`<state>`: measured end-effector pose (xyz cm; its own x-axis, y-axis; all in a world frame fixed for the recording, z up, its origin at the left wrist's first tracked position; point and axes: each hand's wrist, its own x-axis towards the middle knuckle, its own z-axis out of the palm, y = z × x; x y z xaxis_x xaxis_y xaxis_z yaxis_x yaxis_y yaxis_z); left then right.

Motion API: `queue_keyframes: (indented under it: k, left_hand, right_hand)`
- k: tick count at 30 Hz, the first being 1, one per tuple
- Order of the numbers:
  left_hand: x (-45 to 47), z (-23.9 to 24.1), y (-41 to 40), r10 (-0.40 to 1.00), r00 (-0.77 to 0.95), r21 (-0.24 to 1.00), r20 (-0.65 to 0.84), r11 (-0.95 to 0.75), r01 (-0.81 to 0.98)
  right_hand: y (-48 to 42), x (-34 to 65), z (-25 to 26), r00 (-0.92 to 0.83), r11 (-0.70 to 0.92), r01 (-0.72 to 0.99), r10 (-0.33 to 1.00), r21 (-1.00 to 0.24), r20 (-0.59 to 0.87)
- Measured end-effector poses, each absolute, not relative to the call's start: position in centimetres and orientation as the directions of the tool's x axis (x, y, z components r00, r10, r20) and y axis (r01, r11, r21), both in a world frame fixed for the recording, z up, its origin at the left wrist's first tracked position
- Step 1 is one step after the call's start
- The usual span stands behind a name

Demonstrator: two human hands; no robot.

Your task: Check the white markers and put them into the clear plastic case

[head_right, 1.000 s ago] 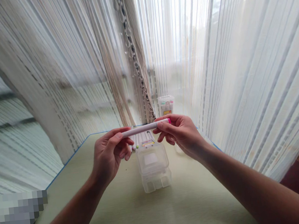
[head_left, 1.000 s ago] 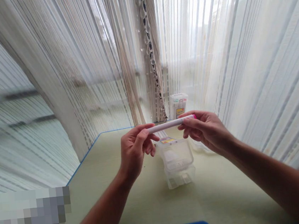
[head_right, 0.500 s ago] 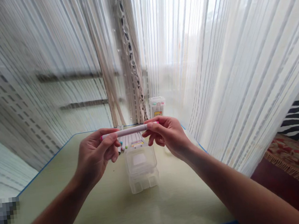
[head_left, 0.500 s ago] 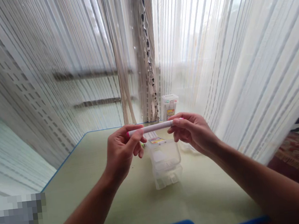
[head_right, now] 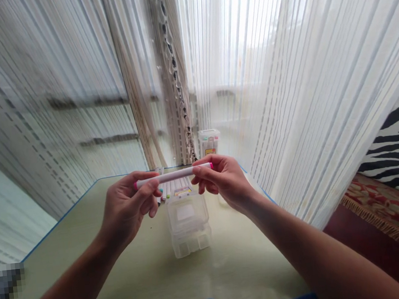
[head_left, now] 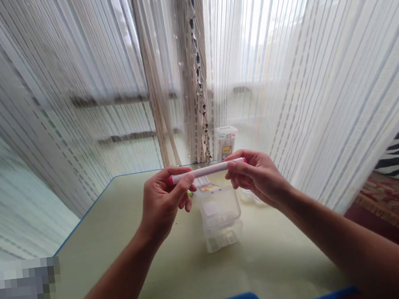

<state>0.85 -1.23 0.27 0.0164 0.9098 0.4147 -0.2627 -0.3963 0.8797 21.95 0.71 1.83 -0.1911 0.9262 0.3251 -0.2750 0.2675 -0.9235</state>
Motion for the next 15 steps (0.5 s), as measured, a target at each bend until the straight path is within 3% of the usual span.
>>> queue_keyframes:
  k: [10,15]
  left_hand:
    - [0.64,0.39,-1.33,0.913,0.051,0.861,0.405,-0.362,-0.357]
    - [0.77,0.28,-1.33,0.91,0.023,0.878,0.414,-0.392,-0.276]
  right_hand:
    - [0.49,22.1,2.23,-0.177,0.237,-0.29,0.939,-0.927,0.295]
    - [0.51,22.15,1.77,-0.167,0.297,-0.24,0.925,-0.924,0.34]
